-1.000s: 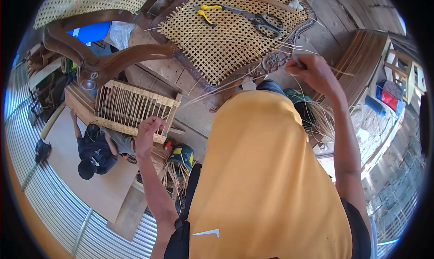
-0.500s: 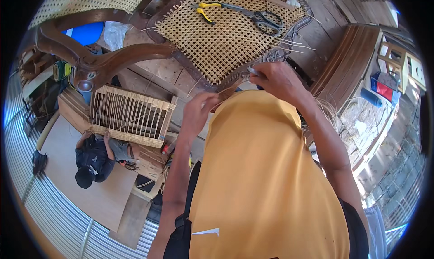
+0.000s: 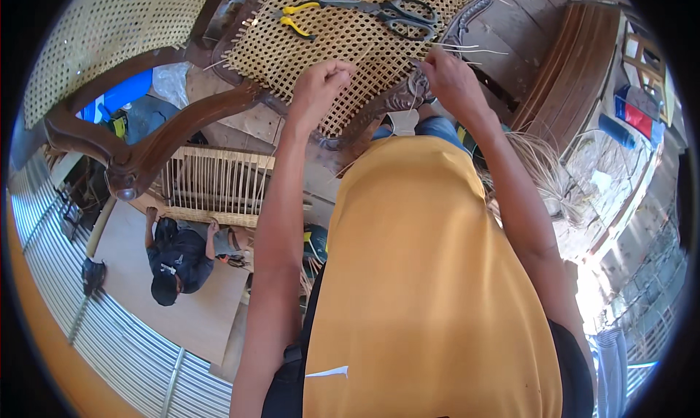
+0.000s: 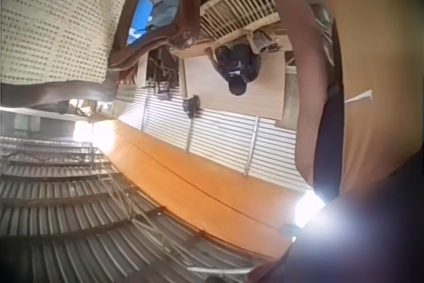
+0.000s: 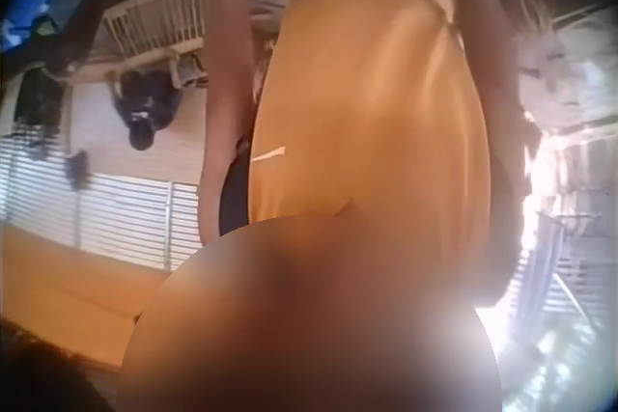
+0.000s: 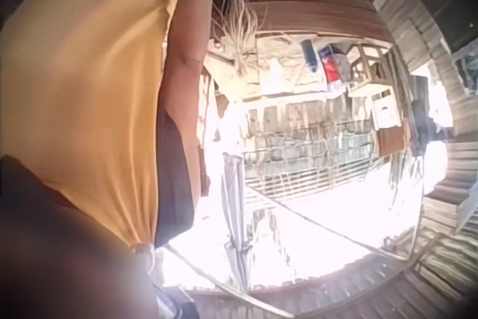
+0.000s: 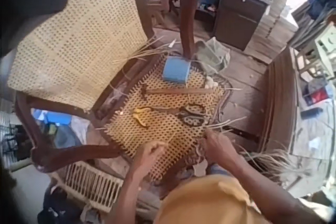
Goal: The recorder is weaving rattan strips into the seat of a wooden chair frame.
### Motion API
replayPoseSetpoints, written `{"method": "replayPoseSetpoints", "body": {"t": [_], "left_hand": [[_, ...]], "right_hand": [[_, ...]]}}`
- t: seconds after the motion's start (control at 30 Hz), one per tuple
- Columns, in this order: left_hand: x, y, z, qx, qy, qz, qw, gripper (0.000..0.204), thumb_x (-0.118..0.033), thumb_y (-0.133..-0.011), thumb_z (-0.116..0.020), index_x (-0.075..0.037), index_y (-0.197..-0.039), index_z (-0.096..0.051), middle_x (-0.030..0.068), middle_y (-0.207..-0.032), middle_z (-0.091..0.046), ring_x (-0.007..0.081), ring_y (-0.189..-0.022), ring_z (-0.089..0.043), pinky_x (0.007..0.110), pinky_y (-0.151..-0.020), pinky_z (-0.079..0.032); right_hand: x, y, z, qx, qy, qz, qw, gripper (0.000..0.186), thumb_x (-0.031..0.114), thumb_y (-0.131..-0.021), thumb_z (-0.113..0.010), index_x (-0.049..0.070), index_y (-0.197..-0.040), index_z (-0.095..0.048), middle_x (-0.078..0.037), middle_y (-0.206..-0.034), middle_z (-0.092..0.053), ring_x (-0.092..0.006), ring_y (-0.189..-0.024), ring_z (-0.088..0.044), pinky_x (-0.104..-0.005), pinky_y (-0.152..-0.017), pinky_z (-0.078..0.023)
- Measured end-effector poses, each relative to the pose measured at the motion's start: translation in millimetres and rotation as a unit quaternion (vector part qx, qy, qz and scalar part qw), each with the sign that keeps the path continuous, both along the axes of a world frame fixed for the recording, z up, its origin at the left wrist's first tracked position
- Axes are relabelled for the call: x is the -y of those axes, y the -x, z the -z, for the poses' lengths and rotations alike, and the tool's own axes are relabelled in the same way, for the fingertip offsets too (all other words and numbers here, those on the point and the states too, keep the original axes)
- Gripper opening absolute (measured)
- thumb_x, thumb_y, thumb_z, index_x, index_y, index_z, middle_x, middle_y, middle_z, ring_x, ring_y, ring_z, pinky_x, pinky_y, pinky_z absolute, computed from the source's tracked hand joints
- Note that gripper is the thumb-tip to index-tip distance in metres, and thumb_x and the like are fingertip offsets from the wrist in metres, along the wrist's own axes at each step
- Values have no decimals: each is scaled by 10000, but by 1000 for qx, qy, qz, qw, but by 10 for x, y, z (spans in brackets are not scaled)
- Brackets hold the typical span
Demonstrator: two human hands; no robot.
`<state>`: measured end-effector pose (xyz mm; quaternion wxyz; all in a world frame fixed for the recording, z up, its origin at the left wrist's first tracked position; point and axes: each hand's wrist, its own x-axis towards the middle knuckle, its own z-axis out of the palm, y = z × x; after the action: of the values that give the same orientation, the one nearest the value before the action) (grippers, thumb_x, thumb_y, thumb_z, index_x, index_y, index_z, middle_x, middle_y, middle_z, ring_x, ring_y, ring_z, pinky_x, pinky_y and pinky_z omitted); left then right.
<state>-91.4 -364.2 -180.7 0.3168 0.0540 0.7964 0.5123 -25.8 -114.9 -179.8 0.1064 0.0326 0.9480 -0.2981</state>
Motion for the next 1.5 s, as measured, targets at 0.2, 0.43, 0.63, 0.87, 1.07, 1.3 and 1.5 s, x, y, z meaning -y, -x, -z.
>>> {"method": "replayPoseSetpoints", "body": {"t": [0.2, 0.43, 0.63, 0.87, 1.07, 1.3, 1.5], "left_hand": [[-170, 339, 98, -36, 134, 50, 989, 173, -202, -839, -689, -46, -907, -719, -8, -680, -632, 60, -595, -528, 232, -560, -424], [-284, 312, 163, -145, 226, 87, 959, 205, -287, -805, -711, -110, -903, -737, 34, -736, -690, 141, -656, -638, 290, -624, -481], [-378, 315, 117, -145, 260, 80, 951, 205, -340, -789, -716, -157, -875, -745, 50, -768, -709, 212, -704, -668, 343, -692, -500], [-465, 302, 208, -191, 245, 111, 944, 108, -208, -792, -688, -109, -803, -728, 72, -787, -694, 262, -765, -662, 381, -716, -505], [-499, 245, 245, -291, 254, 146, 911, 90, -137, -755, -712, -78, -823, -714, 94, -884, -671, 284, -852, -629, 426, -751, -486], [-786, 168, 296, -354, 104, 162, 915, 95, -160, -775, -725, -106, -848, -697, 26, -857, -673, 238, -884, -580, 415, -833, -408], [-715, 198, 280, -151, 117, 101, 976, 165, -215, -791, -739, -61, -847, -713, 87, -843, -606, 241, -734, -573, 366, -745, -456]], "right_hand": [[287, 221, 271, 52, -18, 32, 998, 182, 171, -891, -556, -4, -866, -514, -253, -853, -628, -422, -833, -617, -502, -733, -481], [424, 214, 272, 18, -19, 2, 1000, 127, 106, -849, -553, -17, -856, -524, -230, -800, -639, -405, -788, -632, -490, -700, -494], [541, 239, 302, 0, -70, -21, 997, 105, 32, -764, -582, -10, -859, -569, -198, -772, -646, -334, -739, -666, -406, -659, -548], [593, 303, 337, 32, -30, 47, 998, 132, 82, -821, -558, -39, -873, -549, -246, -773, -642, -404, -771, -642, -485, -706, -501], [580, 349, 242, 78, -16, 60, 995, 133, 104, -816, -576, -11, -849, -635, -231, -797, -663, -360, -805, -671, -429, -702, -542], [47, 234, -53, 107, -68, 111, 986, 301, 350, -826, -657, 50, -819, -630, -167, -740, -654, -361, -723, -645, -461, -659, -499], [271, 120, 152, 53, -33, 104, 993, 240, 273, -865, -630, 40, -912, -598, -212, -913, -599, -400, -747, -632, -485, -671, -505]]}}
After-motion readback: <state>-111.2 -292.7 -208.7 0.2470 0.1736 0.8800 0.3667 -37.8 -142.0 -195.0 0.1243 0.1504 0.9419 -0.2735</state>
